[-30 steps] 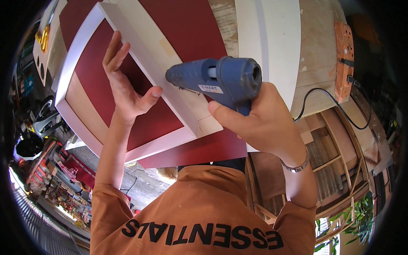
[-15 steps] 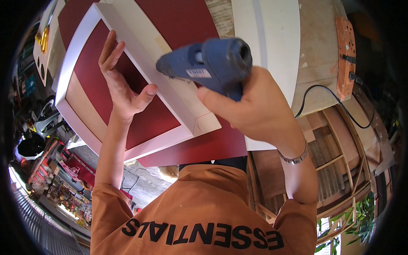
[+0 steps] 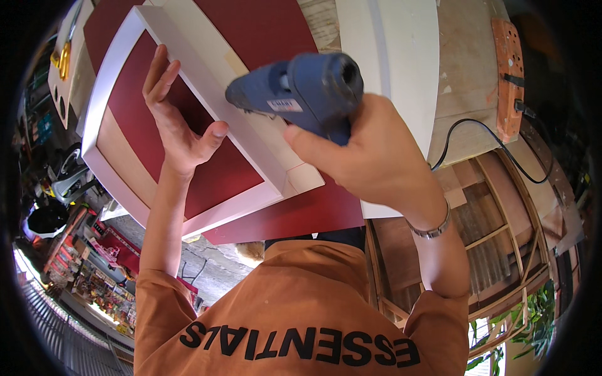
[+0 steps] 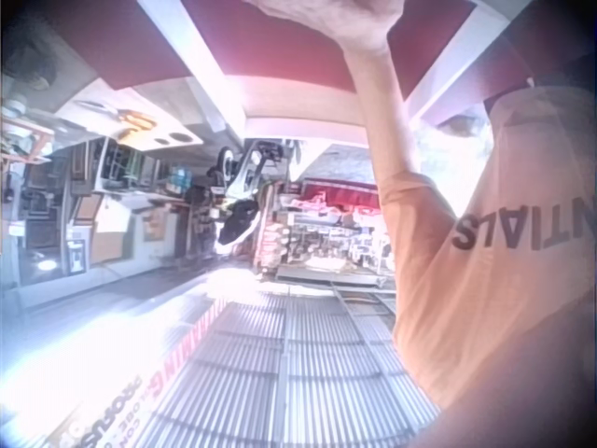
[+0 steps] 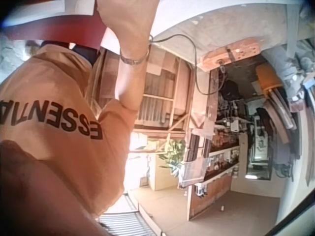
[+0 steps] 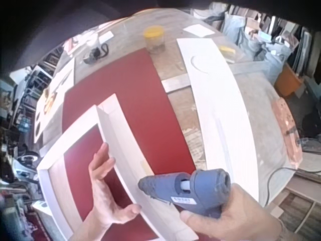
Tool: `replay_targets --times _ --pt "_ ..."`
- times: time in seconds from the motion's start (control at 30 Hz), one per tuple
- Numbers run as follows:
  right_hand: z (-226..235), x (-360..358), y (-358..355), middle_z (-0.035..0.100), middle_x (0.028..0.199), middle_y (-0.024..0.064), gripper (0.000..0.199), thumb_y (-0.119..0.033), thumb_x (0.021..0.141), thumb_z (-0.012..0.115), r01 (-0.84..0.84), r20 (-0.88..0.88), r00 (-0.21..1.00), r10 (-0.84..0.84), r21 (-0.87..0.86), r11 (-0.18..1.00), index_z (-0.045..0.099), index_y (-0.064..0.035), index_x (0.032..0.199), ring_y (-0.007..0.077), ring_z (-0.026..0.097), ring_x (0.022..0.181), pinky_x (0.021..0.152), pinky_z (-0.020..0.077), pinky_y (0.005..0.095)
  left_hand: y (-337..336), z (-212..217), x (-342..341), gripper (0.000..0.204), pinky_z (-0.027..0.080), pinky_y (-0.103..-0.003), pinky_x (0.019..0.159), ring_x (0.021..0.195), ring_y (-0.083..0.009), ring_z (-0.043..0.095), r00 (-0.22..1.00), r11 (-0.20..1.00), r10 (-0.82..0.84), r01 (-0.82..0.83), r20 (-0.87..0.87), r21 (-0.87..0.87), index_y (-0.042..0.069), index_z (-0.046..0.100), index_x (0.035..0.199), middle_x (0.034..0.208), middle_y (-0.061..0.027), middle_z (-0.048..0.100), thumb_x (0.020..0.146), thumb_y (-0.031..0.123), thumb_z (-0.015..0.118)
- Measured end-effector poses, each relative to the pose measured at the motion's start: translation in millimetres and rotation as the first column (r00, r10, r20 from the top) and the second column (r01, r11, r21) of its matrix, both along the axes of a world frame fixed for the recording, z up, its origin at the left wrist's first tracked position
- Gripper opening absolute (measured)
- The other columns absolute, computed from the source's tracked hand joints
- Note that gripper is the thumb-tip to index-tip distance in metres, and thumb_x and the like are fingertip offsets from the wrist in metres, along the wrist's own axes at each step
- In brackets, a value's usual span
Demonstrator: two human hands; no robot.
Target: The person assembles a white frame onto a red board using a hot glue gun. They apply glue to the frame edges and press the pieces together, then briefly pet a cat before resuming the gluing process.
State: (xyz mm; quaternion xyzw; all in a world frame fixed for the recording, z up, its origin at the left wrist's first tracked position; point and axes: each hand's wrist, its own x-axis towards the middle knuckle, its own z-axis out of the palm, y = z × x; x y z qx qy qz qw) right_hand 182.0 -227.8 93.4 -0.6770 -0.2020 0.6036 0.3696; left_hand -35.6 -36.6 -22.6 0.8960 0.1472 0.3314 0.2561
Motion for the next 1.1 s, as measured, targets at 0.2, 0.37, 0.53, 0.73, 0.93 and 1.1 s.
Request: replay_targets --times 0.2,0.37,0.53,0.73,0.93,1.1 --pt "13.9 -8.1 -30.7 0.066 0.076 0.0026 0.030 -0.022 0.086 0.076 0.024 0.035 0.999 -0.021 -0.099 0.995 0.071 0.0016 0.104 0.0090 0.056 0.068 0.065 0.0488 0.0280 -0.5 0.8 0.4 0.099 0.022 -0.057 0.115 0.141 -0.0386 0.040 1.000 1.000 -0.005 0.005 0.003 0.014 0.004 0.044 0.141 0.148 -0.0254 0.044 0.074 0.068 0.076" --pt "4.6 -7.9 -24.7 0.065 0.072 0.0031 0.028 -0.022 0.087 0.074 0.029 0.047 0.999 -0.029 -0.009 1.000 0.070 0.0021 0.100 0.0094 0.056 0.067 0.063 0.0480 0.0277 -1.1 3.1 2.6 0.097 0.023 -0.056 0.115 0.140 -0.0390 0.041 1.000 1.000 0.008 -0.008 0.005 -0.003 0.003 0.045 0.140 0.148 -0.0258 0.044 0.074 0.067 0.077" --pt "-6.5 -1.9 -2.4 0.059 0.058 0.0029 0.028 -0.027 0.089 0.071 -0.016 0.054 0.998 0.013 0.050 0.999 0.068 0.0011 0.086 0.0111 0.054 0.054 0.053 0.0441 0.0294 -2.6 8.2 5.1 0.097 0.025 -0.053 0.115 0.141 -0.0383 0.040 1.000 0.999 0.018 -0.018 0.003 -0.031 0.003 0.046 0.140 0.149 -0.0258 0.044 0.073 0.066 0.078" --pt "-4.8 -2.7 -4.2 0.060 0.061 0.0030 0.028 -0.026 0.088 0.072 -0.028 0.076 0.997 0.023 0.064 0.998 0.069 0.0012 0.088 0.0101 0.053 0.057 0.055 0.0447 0.0293 -2.1 6.6 4.8 0.096 0.025 -0.053 0.114 0.141 -0.0378 0.040 1.000 0.999 0.012 -0.011 0.020 -0.042 0.003 0.047 0.140 0.149 -0.0258 0.043 0.073 0.064 0.079" --pt "9.8 -9.2 -35.6 0.065 0.071 0.0034 0.028 -0.023 0.086 0.076 0.020 0.024 1.000 -0.018 -0.078 0.997 0.070 0.0016 0.097 0.0101 0.054 0.065 0.064 0.0488 0.0291 -3.1 7.2 4.1 0.095 0.025 -0.054 0.115 0.141 -0.0383 0.040 1.000 0.999 0.017 -0.017 0.012 -0.035 0.003 0.047 0.139 0.148 -0.0258 0.044 0.074 0.064 0.078" --pt "9.5 -11.7 -39.1 0.064 0.068 0.0035 0.026 -0.023 0.086 0.076 0.045 0.026 0.999 -0.044 -0.039 0.998 0.070 0.0019 0.094 0.0103 0.053 0.064 0.062 0.0478 0.0293 -3.4 9.9 3.8 0.097 0.025 -0.053 0.116 0.143 -0.0383 0.038 1.000 0.999 0.004 -0.005 -0.021 -0.033 0.002 0.043 0.141 0.149 -0.0256 0.041 0.076 0.065 0.077"
